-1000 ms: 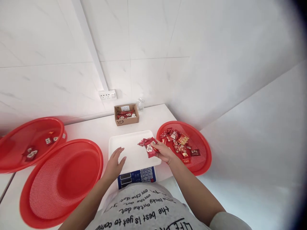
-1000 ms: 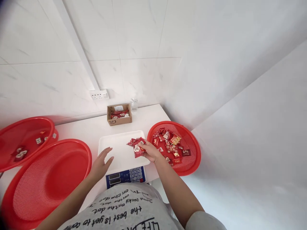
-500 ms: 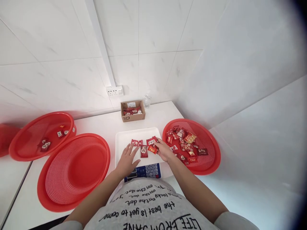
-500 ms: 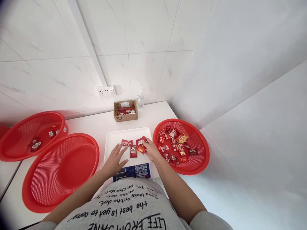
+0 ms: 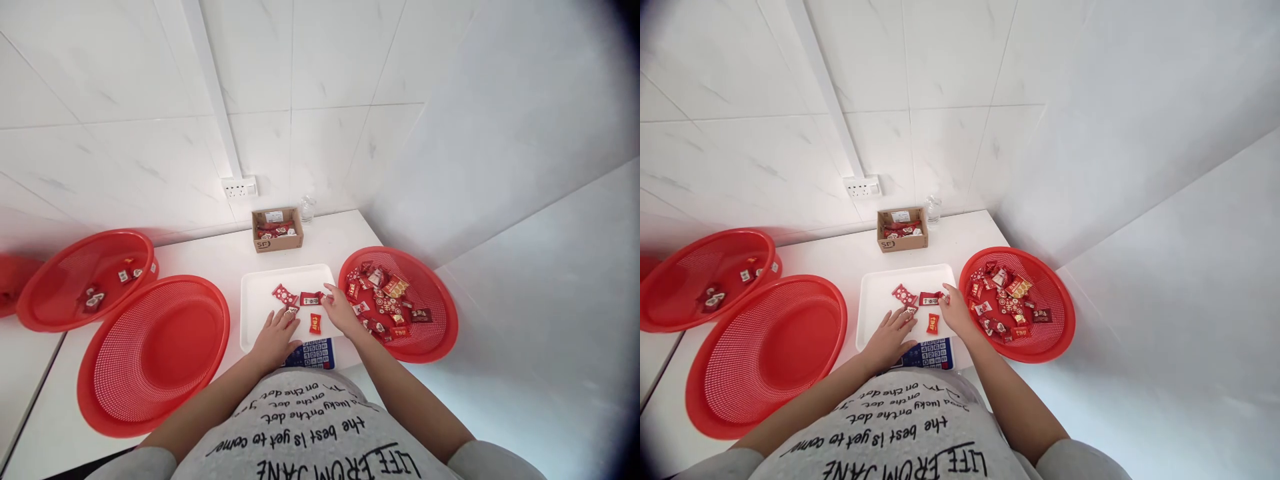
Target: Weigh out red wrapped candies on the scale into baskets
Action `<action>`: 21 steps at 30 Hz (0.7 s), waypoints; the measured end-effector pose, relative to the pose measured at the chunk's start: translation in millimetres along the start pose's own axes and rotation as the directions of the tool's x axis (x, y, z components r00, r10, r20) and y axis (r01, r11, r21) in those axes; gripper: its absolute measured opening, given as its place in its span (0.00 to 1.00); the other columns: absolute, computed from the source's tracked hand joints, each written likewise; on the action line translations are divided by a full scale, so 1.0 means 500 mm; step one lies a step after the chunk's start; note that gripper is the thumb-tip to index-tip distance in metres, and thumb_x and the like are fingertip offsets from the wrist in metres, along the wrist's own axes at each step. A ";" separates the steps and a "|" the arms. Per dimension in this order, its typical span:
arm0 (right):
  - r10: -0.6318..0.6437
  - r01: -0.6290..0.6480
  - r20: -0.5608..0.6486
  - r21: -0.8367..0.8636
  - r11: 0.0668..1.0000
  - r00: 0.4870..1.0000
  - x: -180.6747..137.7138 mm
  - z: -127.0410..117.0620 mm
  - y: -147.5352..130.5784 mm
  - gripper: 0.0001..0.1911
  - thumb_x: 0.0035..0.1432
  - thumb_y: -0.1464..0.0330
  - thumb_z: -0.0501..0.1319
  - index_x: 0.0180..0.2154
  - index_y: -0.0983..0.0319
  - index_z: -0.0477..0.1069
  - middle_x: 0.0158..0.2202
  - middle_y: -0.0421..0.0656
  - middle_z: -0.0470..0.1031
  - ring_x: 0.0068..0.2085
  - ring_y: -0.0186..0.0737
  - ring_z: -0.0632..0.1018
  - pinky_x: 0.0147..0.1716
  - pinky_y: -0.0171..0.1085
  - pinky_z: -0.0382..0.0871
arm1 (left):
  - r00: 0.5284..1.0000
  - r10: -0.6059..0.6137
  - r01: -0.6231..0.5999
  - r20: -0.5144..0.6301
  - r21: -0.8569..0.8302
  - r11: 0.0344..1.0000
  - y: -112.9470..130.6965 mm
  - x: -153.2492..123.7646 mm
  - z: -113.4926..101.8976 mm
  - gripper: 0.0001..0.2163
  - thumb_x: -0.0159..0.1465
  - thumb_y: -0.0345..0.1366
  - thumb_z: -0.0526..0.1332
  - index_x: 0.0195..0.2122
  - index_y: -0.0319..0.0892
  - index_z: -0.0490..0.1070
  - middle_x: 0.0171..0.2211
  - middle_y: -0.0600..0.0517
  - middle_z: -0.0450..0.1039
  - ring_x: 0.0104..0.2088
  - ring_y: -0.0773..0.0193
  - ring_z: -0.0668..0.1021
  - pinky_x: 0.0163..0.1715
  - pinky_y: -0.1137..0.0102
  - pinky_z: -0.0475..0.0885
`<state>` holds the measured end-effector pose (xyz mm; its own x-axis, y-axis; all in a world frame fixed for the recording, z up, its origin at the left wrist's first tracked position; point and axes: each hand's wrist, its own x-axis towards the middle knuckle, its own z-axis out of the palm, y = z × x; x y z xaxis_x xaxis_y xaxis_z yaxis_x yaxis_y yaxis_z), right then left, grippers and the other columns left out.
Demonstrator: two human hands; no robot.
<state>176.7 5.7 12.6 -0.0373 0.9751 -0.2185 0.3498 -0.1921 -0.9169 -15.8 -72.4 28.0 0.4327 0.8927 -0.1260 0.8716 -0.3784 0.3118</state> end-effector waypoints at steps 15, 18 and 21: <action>-0.105 0.103 0.118 0.021 0.994 0.987 -0.015 -0.001 0.003 0.22 0.50 0.67 0.56 0.49 0.56 0.66 0.54 0.43 0.68 0.54 0.41 0.68 0.52 0.44 0.63 | 0.993 -0.093 0.089 -0.077 -0.053 0.995 -0.014 0.048 0.026 0.35 0.58 0.49 0.58 0.63 0.47 0.47 0.66 0.42 0.39 0.64 0.44 0.44 0.58 0.47 0.47; -0.118 0.109 -0.089 -0.100 0.989 0.989 0.006 -0.054 0.023 0.20 0.51 0.66 0.54 0.48 0.58 0.68 0.51 0.46 0.69 0.51 0.42 0.70 0.54 0.46 0.61 | 0.996 0.057 -0.059 -0.067 -0.017 0.998 0.002 0.057 0.028 0.28 0.60 0.50 0.54 0.62 0.55 0.51 0.66 0.49 0.40 0.64 0.46 0.43 0.59 0.46 0.43; -0.095 0.046 -0.200 -0.235 0.971 0.975 0.026 -0.116 0.066 0.20 0.51 0.67 0.54 0.48 0.60 0.67 0.51 0.47 0.69 0.53 0.44 0.68 0.55 0.47 0.57 | 0.985 0.171 -0.171 0.013 -0.016 0.985 0.012 0.062 0.038 0.25 0.62 0.51 0.51 0.60 0.57 0.55 0.65 0.51 0.45 0.64 0.46 0.45 0.59 0.43 0.40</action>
<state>241.8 18.3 -1.2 0.1173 0.9913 -0.0594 0.5582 -0.1153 -0.8216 7.5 -51.7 8.3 0.5785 0.8114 -0.0832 0.7810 -0.5216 0.3435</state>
